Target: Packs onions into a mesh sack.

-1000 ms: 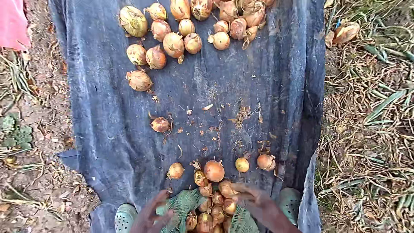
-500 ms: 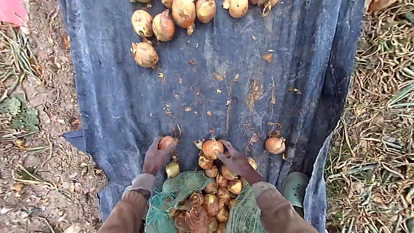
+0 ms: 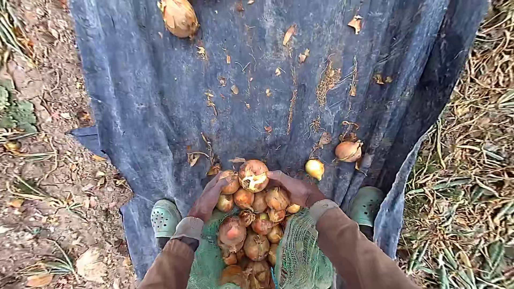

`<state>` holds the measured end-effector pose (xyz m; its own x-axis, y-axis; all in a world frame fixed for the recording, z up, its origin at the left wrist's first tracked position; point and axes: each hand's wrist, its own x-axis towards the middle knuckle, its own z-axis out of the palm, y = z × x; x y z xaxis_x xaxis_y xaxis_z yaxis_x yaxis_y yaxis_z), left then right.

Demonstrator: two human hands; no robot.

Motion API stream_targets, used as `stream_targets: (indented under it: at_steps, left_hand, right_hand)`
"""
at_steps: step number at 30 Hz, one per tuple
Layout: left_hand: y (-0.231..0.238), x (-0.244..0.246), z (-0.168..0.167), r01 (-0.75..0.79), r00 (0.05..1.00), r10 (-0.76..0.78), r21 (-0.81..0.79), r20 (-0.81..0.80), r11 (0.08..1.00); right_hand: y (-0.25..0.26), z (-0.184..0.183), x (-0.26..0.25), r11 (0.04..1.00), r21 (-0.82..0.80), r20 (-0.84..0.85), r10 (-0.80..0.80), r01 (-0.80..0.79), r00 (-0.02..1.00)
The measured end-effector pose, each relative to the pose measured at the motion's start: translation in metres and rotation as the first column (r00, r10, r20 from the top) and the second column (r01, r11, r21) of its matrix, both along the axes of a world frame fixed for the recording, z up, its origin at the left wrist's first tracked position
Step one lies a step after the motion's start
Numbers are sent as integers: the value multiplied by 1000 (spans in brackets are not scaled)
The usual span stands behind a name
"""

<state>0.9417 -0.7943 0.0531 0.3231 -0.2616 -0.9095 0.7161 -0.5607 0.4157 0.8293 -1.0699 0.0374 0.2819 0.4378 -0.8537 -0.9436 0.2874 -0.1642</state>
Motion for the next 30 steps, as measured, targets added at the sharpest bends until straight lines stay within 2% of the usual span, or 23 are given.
stream_targets:
  at_steps: [2, 4, 6, 7, 8, 9, 10, 11, 12, 13, 14, 16, 18, 20, 22, 23, 25, 27, 29, 30]
  left_hand:
    - [15, -11, 36, 109, 994, -112, -128, -18, 986]
    - [26, -15, 75, 337, 923, -374, -282, -89, 898]
    - [29, -18, 100, 593, 773, -633, -316, -33, 740]
    - [27, -21, 104, 644, 750, -660, -274, 41, 714]
    - [19, -23, 104, 647, 761, -638, -211, 117, 733]
    - [7, -26, 99, 647, 758, -618, -124, 208, 752]
    - [-9, -27, 87, 665, 718, -632, -19, 293, 747]
    - [-27, -29, 71, 700, 647, -683, 90, 338, 708]
    - [-44, -36, 53, 739, 577, -743, 171, 339, 652]
    - [-60, -47, 37, 773, 523, -795, 222, 307, 595]
    - [-71, -60, 23, 797, 489, -830, 251, 267, 550]
    - [-76, -79, 10, 829, 414, -885, 313, 215, 464]
    - [-69, -89, 18, 832, 351, -910, 374, 220, 411]
    - [-49, -98, 33, 726, 294, -891, 525, 346, 444]
    - [-22, -96, 48, 553, 169, -848, 664, 501, 503]
    - [-8, -94, 60, 510, 116, -857, 711, 501, 485]
    - [19, -91, 86, 462, 98, -907, 788, 410, 406]
    - [37, -84, 113, 463, 176, -954, 834, 244, 298]
    - [37, -63, 136, 604, 285, -957, 785, -55, 135]
    - [34, -53, 146, 696, 300, -924, 717, -235, 44]
  right_hand:
    - [11, 34, -33, 989, 109, 35, -101, 97, 994]
    - [23, 78, -69, 981, 169, 98, -111, 93, 989]
    - [11, 104, -88, 979, 140, 222, 115, -148, 968]
    - [-3, 110, -88, 975, 73, 239, 188, -211, 953]
    - [-18, 111, -86, 986, -52, 205, 165, -158, 965]
    - [-31, 107, -79, 962, -269, 147, 78, -36, 986]
    - [-42, 92, -69, 847, -530, 126, 26, 45, 992]
    - [-51, 68, -57, 678, -734, 112, 85, 25, 990]
    - [-56, 42, -49, 525, -850, 60, 175, -41, 983]
    - [-55, 20, -46, 428, -896, -17, 238, -121, 971]
    - [-49, 6, -43, 384, -909, -56, 271, -162, 961]
    - [-23, -4, -41, 390, -908, -14, 342, -156, 940]
    - [11, 2, -45, 365, -906, 8, 519, -213, 855]
    - [44, 13, -54, 331, -906, 8, 636, -263, 772]
    - [73, 28, -67, 328, -900, 28, 701, -287, 712]
    - [89, 36, -83, 327, -903, 42, 714, -279, 699]
    - [108, 52, -119, 320, -931, 92, 675, -178, 732]
    - [112, 70, -147, 335, -941, 196, 635, -38, 747]
    - [110, 86, -176, 344, -939, 237, 621, 12, 747]
    - [107, 99, -197, 359, -933, 220, 610, -19, 761]
